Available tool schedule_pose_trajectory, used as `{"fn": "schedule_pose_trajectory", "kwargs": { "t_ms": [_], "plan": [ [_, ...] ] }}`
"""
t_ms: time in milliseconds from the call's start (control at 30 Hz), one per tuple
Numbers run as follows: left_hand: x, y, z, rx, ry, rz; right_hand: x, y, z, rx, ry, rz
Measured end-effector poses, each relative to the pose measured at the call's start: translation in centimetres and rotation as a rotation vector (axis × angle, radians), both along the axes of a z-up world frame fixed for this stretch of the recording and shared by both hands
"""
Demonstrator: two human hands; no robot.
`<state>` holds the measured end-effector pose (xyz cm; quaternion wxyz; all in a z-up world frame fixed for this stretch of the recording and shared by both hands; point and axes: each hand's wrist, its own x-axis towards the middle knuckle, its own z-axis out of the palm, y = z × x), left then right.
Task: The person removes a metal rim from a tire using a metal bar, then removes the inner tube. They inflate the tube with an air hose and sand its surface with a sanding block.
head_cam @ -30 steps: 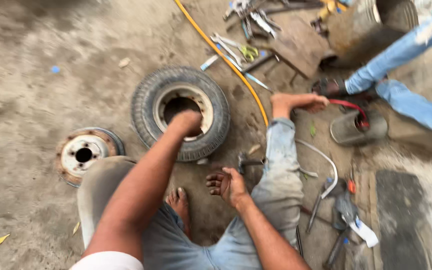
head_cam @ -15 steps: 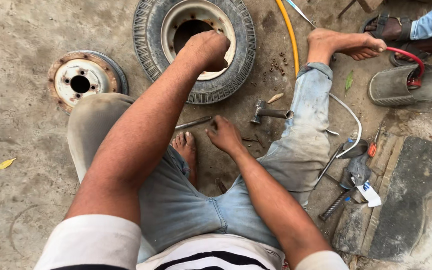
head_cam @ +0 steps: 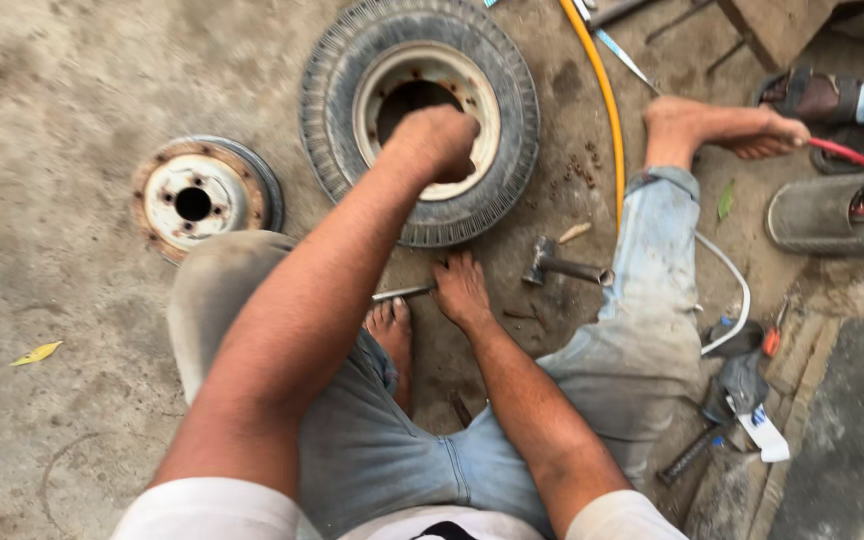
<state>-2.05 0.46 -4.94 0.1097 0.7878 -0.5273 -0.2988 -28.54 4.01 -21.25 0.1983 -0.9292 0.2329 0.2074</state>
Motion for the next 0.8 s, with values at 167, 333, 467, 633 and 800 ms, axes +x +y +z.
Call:
{"fn": "schedule_pose_trajectory", "kwargs": {
  "t_ms": [167,333,467,633,800],
  "plan": [
    [-0.6,-0.1,-0.4,0.005,0.055,-0.053,-2.3,0.0,-3.2,0.0,0.108,0.11],
    [-0.4,0.8,0.5,0.043,0.047,-0.026,-2.4,0.9,-1.1,0.1,0.194,0.139],
    [0.3,1.2,1.0,0.135,0.066,-0.006,-0.8,0.3,5.0,0.311,0.134,0.068],
    [0.6,1.7,1.4,0.11,0.079,0.064,1.9,-3.6,18.1,0.375,-0.34,0.129],
    [0.5,2.0,0.8,0.189,0.111,0.057,-1.5,-7.6,22.1,0.896,-0.734,-0.809]
  ]
}}
